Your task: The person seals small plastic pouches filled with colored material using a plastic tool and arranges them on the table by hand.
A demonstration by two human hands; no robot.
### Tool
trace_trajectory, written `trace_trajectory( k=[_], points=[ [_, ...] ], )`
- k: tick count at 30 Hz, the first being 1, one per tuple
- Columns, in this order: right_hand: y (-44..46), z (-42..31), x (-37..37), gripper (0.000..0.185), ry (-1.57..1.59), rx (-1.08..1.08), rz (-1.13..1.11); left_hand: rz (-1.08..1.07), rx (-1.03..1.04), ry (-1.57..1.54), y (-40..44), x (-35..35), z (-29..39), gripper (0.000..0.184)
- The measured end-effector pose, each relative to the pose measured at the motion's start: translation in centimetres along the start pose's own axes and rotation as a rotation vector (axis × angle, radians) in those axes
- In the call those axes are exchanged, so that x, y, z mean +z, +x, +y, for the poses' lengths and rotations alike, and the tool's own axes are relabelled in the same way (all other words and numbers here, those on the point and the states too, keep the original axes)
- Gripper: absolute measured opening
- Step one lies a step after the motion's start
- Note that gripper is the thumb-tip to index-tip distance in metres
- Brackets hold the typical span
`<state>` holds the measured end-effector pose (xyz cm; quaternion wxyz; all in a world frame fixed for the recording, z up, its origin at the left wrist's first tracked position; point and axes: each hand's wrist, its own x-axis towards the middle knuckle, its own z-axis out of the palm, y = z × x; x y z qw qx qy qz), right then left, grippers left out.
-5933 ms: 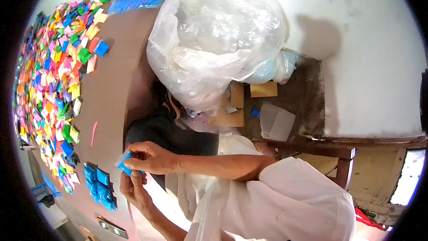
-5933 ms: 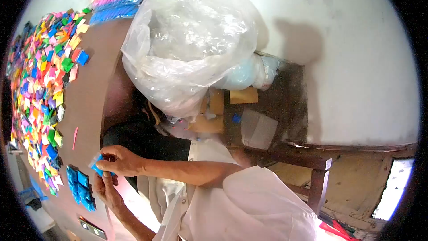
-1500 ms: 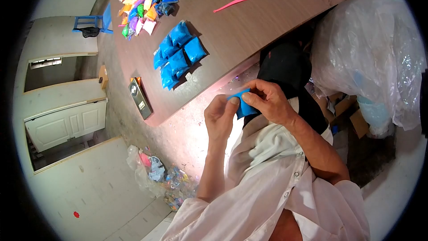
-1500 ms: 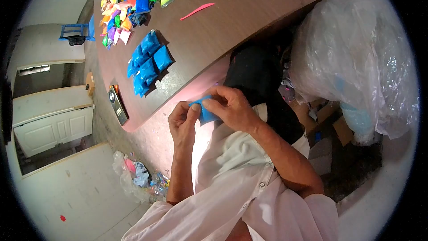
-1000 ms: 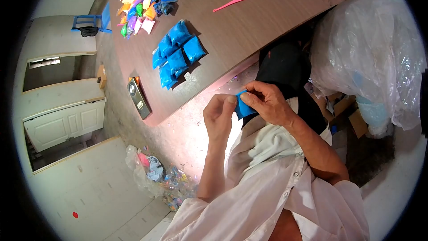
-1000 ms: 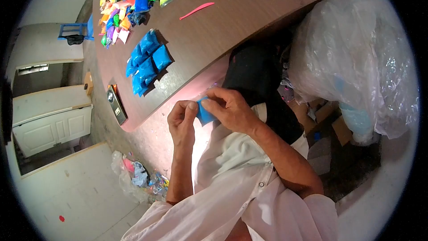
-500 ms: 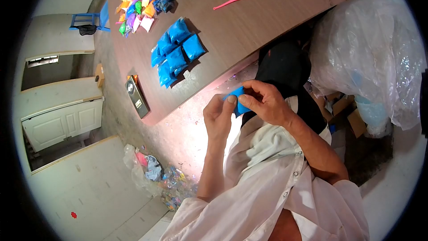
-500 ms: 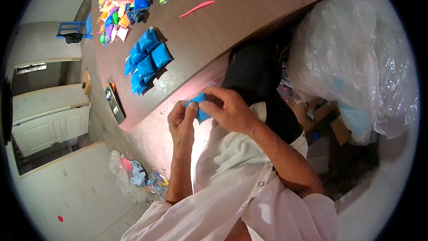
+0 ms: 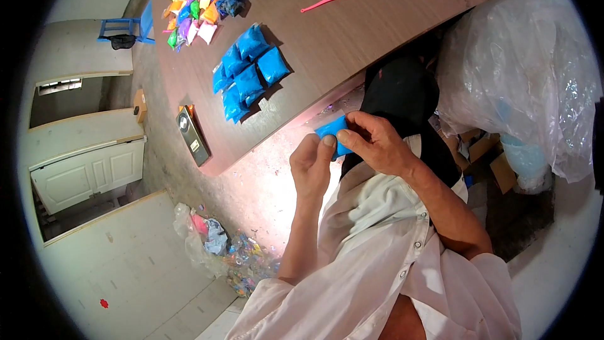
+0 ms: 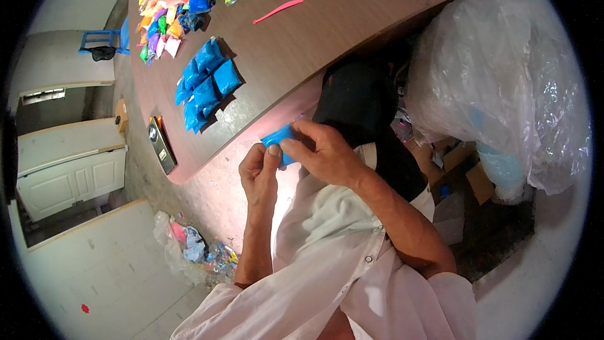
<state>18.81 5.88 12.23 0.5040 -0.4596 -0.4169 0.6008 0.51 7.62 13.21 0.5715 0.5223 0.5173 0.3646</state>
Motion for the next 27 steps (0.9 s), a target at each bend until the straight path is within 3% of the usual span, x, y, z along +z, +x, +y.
trace_trajectory(
  k=[7, 17, 27],
  points=[
    [-0.21, 0.34, -0.19, 0.022, 0.043, -0.049, 0.073, -0.093, -0.106, -0.051, -0.32, 0.53, 0.14, 0.031],
    [-0.17, 0.65, -0.03, 0.029, 0.013, -0.039, -0.023, -0.025, -0.028, -0.009, -0.15, 0.05, -0.31, 0.032],
    [-0.1, 0.16, -0.07, 0.03, 0.097, -0.007, 0.094, -0.096, -0.081, -0.062, -0.44, 0.56, -0.26, 0.028]
  ],
)
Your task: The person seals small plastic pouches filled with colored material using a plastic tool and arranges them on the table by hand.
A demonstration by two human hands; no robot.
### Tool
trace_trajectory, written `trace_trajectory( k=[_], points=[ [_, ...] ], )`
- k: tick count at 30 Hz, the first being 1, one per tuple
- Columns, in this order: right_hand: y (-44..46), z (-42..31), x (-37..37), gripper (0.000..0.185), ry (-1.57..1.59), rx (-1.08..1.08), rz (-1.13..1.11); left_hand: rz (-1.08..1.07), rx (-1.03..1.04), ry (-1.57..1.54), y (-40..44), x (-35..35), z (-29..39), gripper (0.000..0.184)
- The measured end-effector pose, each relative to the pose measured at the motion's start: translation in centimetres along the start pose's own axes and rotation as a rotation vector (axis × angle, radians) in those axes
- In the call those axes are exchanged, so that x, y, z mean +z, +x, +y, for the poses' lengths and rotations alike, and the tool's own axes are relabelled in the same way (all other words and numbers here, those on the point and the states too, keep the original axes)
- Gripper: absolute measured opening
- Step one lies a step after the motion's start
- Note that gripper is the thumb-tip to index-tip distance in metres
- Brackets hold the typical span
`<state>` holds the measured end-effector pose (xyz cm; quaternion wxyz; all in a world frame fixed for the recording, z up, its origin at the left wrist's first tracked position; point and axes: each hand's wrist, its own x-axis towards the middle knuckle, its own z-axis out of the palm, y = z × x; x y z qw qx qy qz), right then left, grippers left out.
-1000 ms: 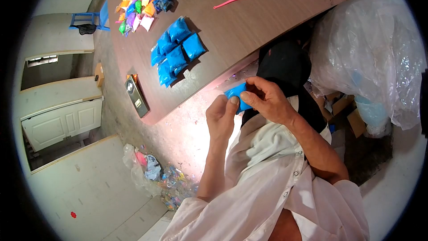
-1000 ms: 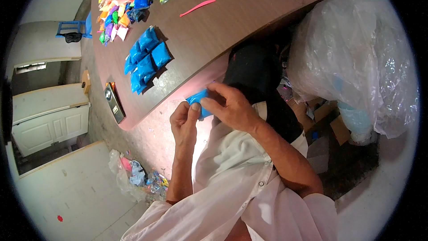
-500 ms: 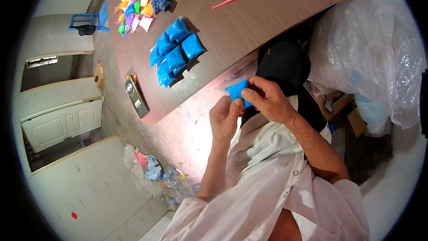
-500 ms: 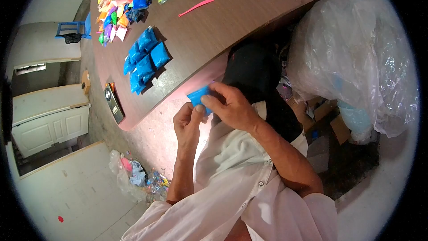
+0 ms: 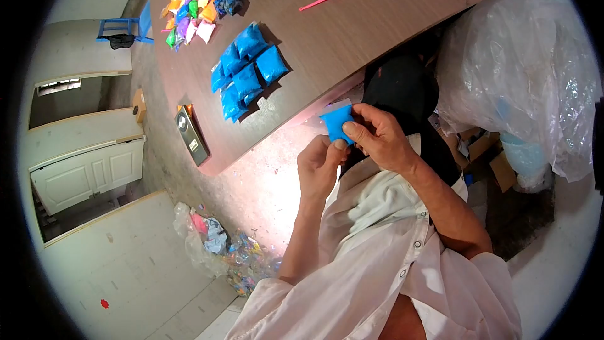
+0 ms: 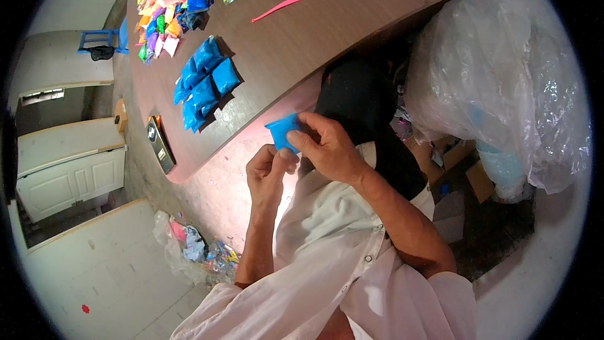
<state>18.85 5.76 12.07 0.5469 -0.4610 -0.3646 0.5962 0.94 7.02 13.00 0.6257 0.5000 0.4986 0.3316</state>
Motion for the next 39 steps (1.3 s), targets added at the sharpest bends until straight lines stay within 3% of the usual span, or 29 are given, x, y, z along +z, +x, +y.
trace_trajectory(
  k=[20, 22, 31, 39],
  points=[
    [0.1, 0.2, 0.5, 0.025, 0.109, 0.018, -0.009, -0.033, -0.03, -0.104, 0.4, 0.1, -0.2, 0.027],
    [0.1, 0.4, 0.2, 0.026, -0.004, -0.016, 0.019, -0.04, -0.08, -0.065, 0.4, 0.1, 0.0, 0.026],
    [0.0, 0.3, 0.3, 0.025, -0.051, -0.015, -0.012, 0.004, 0.03, -0.011, 0.5, -0.8, 0.1, 0.023],
    [0.1, 0.0, 0.1, 0.021, 0.027, 0.0, 0.007, 0.009, 0.0, -0.042, 0.2, 0.1, 0.8, 0.022]
  ],
)
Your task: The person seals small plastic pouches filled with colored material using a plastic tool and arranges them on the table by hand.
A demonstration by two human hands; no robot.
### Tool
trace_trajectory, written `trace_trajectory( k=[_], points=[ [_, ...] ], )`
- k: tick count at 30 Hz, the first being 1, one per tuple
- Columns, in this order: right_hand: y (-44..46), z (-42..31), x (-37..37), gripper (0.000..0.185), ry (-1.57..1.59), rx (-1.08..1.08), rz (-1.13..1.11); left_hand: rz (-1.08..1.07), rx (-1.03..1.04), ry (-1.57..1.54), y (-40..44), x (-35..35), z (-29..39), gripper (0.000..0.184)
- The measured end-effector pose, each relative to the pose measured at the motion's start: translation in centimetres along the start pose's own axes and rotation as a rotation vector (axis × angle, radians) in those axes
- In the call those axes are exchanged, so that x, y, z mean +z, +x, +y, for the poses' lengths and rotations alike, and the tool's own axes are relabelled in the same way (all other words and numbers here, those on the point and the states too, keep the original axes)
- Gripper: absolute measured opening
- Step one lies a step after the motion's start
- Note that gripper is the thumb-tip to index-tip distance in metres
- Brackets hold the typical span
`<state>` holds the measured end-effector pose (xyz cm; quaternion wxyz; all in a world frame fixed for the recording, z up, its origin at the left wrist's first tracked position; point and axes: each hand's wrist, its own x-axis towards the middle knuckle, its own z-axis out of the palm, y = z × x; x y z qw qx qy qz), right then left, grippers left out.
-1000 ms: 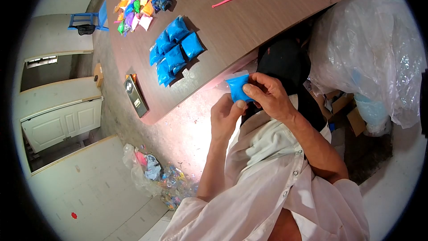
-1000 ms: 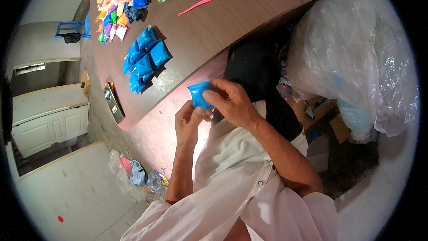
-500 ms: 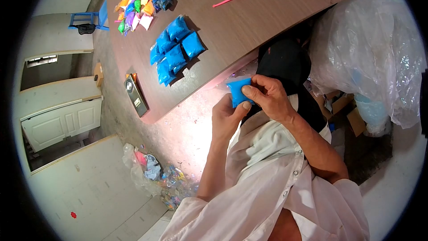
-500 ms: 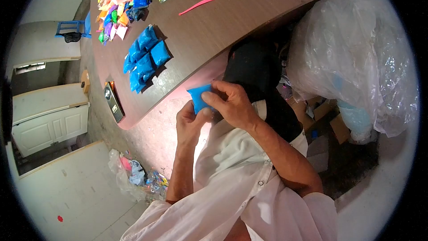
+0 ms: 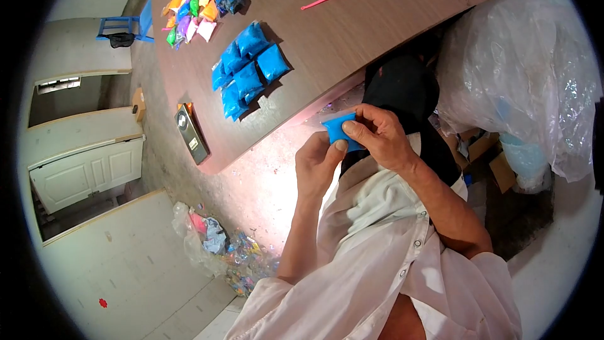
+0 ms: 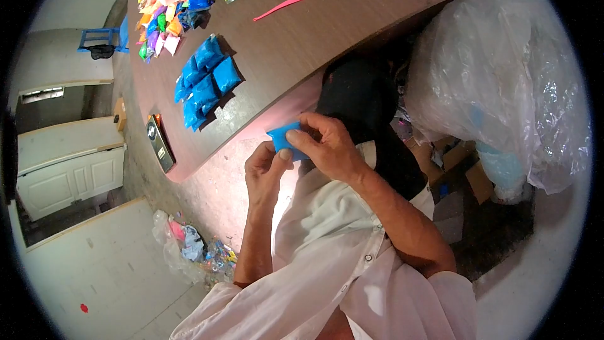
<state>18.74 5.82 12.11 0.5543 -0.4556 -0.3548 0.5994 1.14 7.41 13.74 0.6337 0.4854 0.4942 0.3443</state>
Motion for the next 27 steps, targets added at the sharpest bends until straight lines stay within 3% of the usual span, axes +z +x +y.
trace_trajectory(
  k=[16, 27],
  points=[
    [-0.1, 0.3, 0.0, 0.021, -0.073, -0.007, -0.015, 0.127, -0.005, -0.002, 0.3, 0.1, 0.4, 0.02],
    [-0.2, -0.1, 0.5, 0.019, -0.069, -0.001, -0.038, 0.072, 0.075, -0.023, 0.4, -0.7, 0.2, 0.021]
  ],
)
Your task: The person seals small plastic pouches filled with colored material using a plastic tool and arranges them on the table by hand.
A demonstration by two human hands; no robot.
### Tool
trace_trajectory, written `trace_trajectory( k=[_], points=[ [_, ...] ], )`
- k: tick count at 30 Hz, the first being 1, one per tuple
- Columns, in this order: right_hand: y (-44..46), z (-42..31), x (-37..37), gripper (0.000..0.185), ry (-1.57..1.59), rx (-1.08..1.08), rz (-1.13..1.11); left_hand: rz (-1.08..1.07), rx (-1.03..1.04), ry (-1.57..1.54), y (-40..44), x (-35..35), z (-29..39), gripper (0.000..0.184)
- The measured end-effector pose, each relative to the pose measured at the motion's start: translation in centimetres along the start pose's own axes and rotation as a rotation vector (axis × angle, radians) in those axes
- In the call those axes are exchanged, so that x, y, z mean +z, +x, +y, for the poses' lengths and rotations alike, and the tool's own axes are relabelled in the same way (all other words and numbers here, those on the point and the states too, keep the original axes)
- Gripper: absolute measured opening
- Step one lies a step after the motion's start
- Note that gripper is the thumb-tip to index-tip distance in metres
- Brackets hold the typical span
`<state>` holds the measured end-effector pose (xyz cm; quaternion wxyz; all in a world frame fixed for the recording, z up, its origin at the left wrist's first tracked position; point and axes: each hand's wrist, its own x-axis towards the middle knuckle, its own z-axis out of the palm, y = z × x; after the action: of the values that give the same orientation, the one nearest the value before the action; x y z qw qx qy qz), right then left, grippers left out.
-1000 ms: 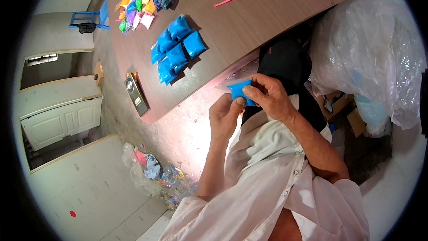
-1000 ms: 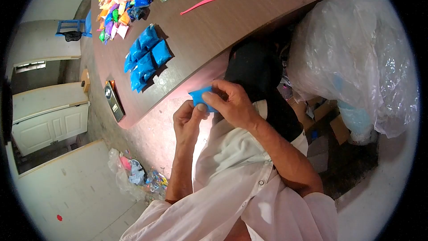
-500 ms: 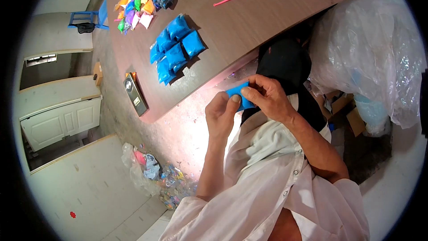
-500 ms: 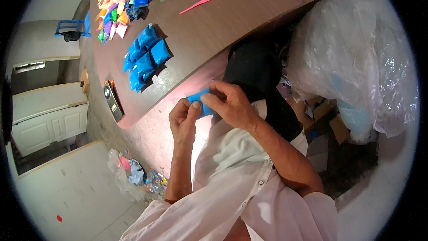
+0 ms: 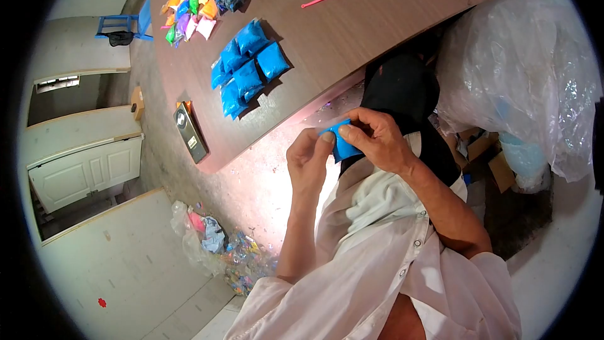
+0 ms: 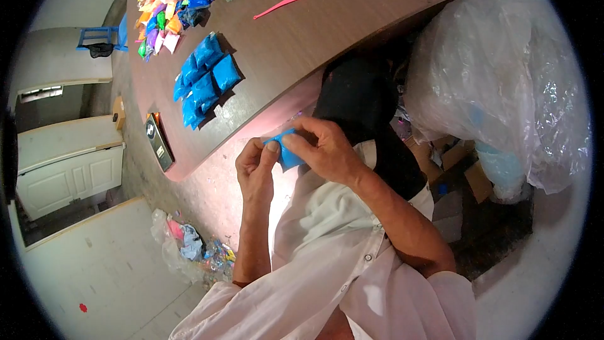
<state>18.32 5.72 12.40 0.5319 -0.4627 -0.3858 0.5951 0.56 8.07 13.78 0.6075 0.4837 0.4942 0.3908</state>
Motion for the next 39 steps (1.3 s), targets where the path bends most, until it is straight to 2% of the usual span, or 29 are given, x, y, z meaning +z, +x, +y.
trace_trajectory(
  k=[5, 7, 14, 17, 20, 26, 29, 34, 35, 39],
  points=[
    [-0.1, 0.2, 0.0, 0.018, 0.038, -0.015, -0.004, 0.041, -0.04, -0.014, -0.1, 0.3, 0.0, 0.019],
    [-0.2, 0.4, 0.1, 0.015, -0.065, -0.044, -0.021, 0.014, -0.017, 0.031, -0.1, -0.3, -0.5, 0.016],
    [-0.1, 0.4, 0.4, 0.019, -0.082, -0.044, 0.053, 0.0, 0.068, 0.034, -0.1, -0.4, 0.0, 0.016],
    [-0.1, 0.7, 0.1, 0.022, -0.107, -0.075, 0.058, 0.005, 0.019, 0.056, -0.2, -0.1, -0.2, 0.017],
    [-0.2, 0.8, 0.1, 0.025, -0.082, -0.062, 0.126, -0.078, -0.068, 0.105, -0.7, 0.1, -0.5, 0.022],
    [-0.4, 0.2, 0.3, 0.025, -0.145, -0.075, 0.045, -0.04, 0.009, 0.058, -1.0, -0.3, -0.8, 0.024],
    [-0.5, 0.3, 0.1, 0.026, -0.111, -0.007, -0.042, -0.067, -0.026, 0.075, -1.0, -1.1, -1.1, 0.026],
    [-0.7, 0.6, -0.2, 0.027, 0.066, -0.022, 0.07, -0.094, -0.113, 0.032, -1.0, 0.2, -0.3, 0.03],
    [-0.8, 0.6, -0.3, 0.027, 0.061, -0.022, 0.069, -0.137, -0.157, 0.043, -1.0, 0.2, -0.3, 0.031],
    [-0.9, -0.4, -0.2, 0.028, -0.027, 0.026, 0.111, -0.133, -0.106, 0.022, -0.6, 0.0, -1.1, 0.03]
  ],
)
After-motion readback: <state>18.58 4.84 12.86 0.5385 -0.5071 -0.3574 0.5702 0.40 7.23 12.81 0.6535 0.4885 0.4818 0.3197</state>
